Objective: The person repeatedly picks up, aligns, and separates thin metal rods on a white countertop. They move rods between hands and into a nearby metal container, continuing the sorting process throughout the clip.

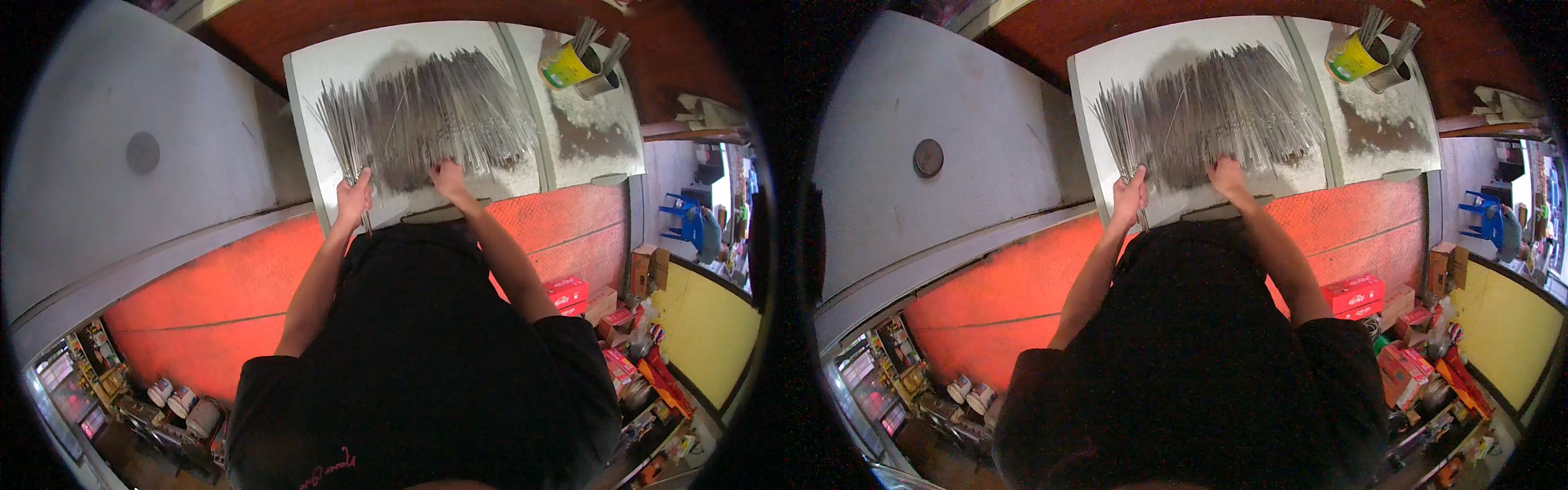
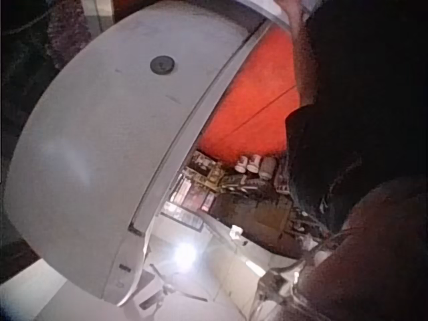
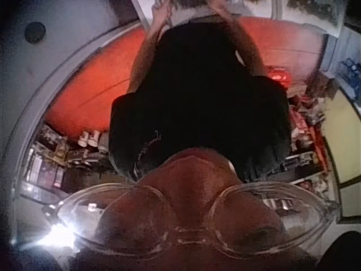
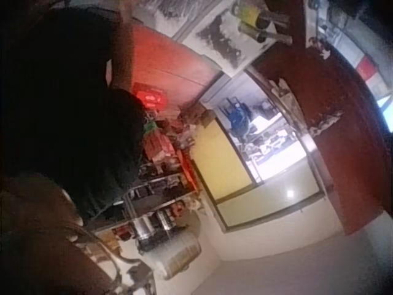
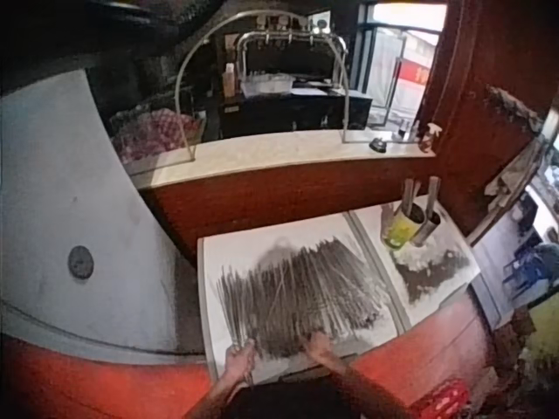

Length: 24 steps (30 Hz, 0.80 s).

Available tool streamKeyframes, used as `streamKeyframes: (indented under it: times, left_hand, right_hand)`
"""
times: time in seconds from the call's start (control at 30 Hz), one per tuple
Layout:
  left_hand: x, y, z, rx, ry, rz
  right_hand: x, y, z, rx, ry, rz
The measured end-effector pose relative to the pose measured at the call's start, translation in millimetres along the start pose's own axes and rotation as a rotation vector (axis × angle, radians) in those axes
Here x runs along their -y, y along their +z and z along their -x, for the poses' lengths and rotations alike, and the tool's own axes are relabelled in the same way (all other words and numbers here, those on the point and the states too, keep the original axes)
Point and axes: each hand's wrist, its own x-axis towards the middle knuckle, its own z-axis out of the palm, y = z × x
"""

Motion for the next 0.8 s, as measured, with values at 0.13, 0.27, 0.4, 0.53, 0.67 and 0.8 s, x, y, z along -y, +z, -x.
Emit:
streamKeyframes:
  times: [0.13, 0.27, 0.4, 0.53, 0.67, 0.8]
  left_hand:
    - [4.1, -13.9, -2.9, -0.068, 0.009, -0.004]
    - [-3.7, -15.1, 3.2, -0.085, 0.022, -0.028]
    - [-9.9, -14.5, 13.8, -0.165, 0.036, -0.07]
    - [-6.9, -21.8, 20.9, -0.16, 0.061, -0.055]
    - [-7.1, -24.1, 25.5, -0.184, 0.054, -0.058]
    - [1.1, -29.2, 22.3, -0.152, 0.054, -0.007]
  right_hand:
    - [30.0, -21.6, 8.2, 0.081, -0.05, 0.225]
    - [72.9, -20.9, -13.0, 0.071, -0.153, 0.074]
    - [118.6, -13.5, -45.6, 0.148, -0.011, -0.069]
    - [125.8, 13.4, -65.0, 0.056, 0.05, 0.076]
    - [128.0, 21.2, -76.2, 0.072, 0.085, 0.124]
    - [110.6, 16.1, -79.0, 0.145, 0.009, 0.053]
